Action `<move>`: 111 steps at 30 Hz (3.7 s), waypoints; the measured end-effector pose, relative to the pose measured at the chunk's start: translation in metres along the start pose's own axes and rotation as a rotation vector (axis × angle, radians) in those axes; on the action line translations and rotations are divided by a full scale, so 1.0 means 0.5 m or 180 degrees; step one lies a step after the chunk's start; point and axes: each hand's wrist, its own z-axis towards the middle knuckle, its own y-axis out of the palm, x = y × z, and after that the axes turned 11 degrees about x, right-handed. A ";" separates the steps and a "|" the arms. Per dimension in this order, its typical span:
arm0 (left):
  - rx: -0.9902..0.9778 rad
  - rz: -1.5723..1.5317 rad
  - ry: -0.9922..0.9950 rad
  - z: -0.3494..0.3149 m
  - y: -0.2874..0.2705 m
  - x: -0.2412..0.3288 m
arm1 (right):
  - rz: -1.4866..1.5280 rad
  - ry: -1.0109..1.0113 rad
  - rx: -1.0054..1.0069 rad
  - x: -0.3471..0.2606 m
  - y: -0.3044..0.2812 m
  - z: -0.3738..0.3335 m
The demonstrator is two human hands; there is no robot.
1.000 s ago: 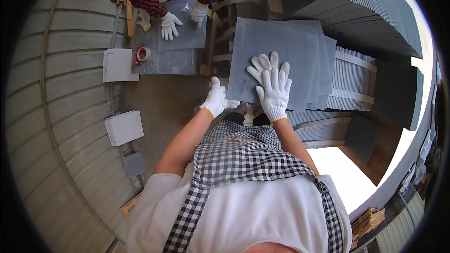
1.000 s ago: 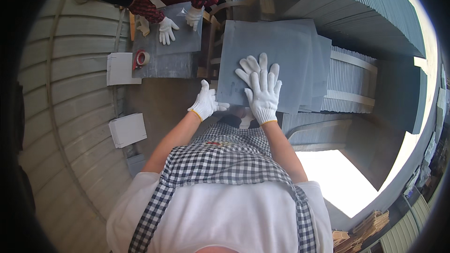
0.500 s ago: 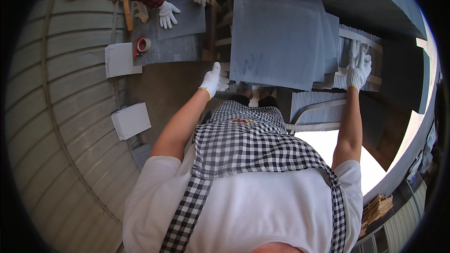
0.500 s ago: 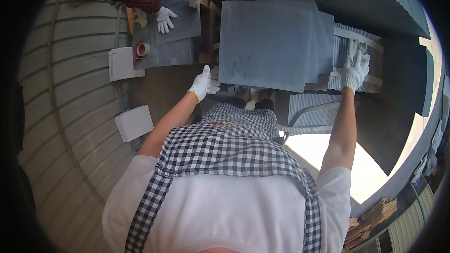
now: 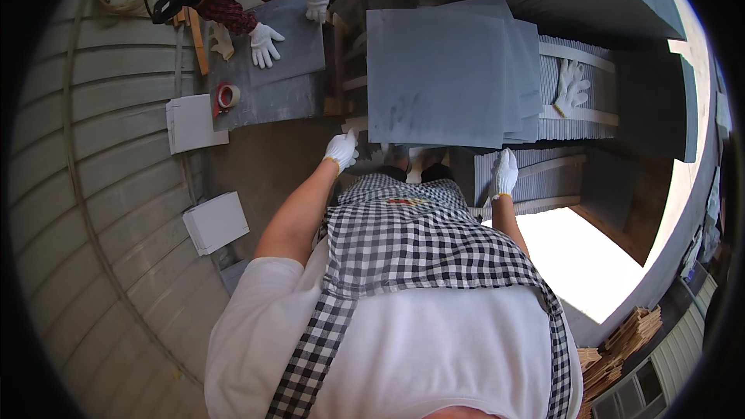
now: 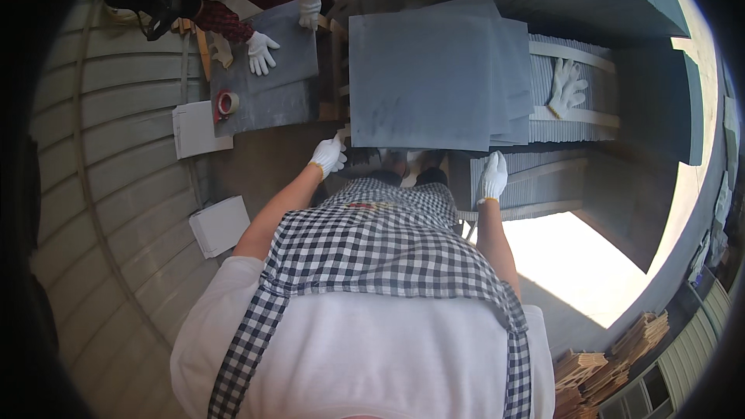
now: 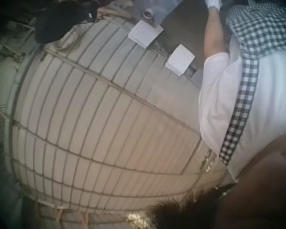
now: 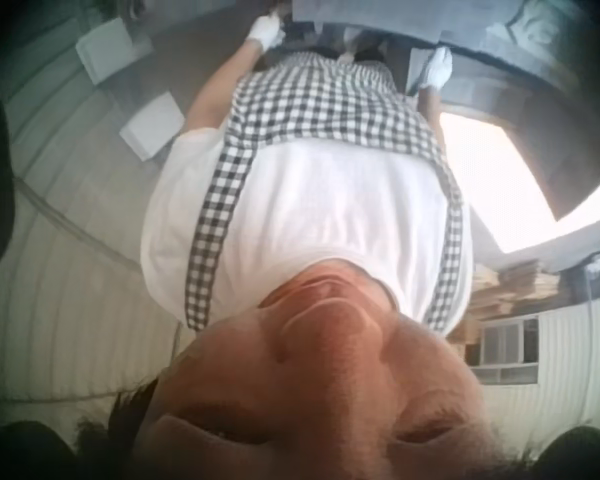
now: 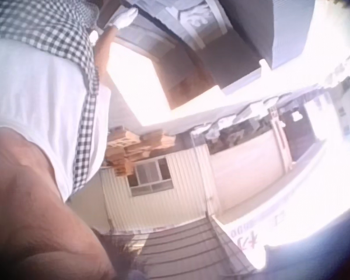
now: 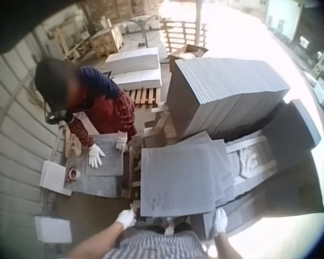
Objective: The person repeatedly picks up gray rectangular sheets from a stack and places them into a wooden crate lined with corrugated material. The person handles the sheets one at a time, aligning them within the crate. A coworker is visible nearby handling similar sheets.
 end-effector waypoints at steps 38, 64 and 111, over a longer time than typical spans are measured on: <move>-0.0340 -0.0979 0.1118 -0.130 -0.023 0.329 | 0.3373 0.2872 -0.2389 -0.343 0.070 -0.289; -0.2098 0.1401 0.2277 -0.546 0.287 0.425 | 0.2056 0.0160 0.0656 -0.495 -0.617 -0.283; -0.0400 0.2875 0.6364 -0.341 1.019 0.658 | -0.4442 -0.0772 0.0816 0.064 -0.862 0.748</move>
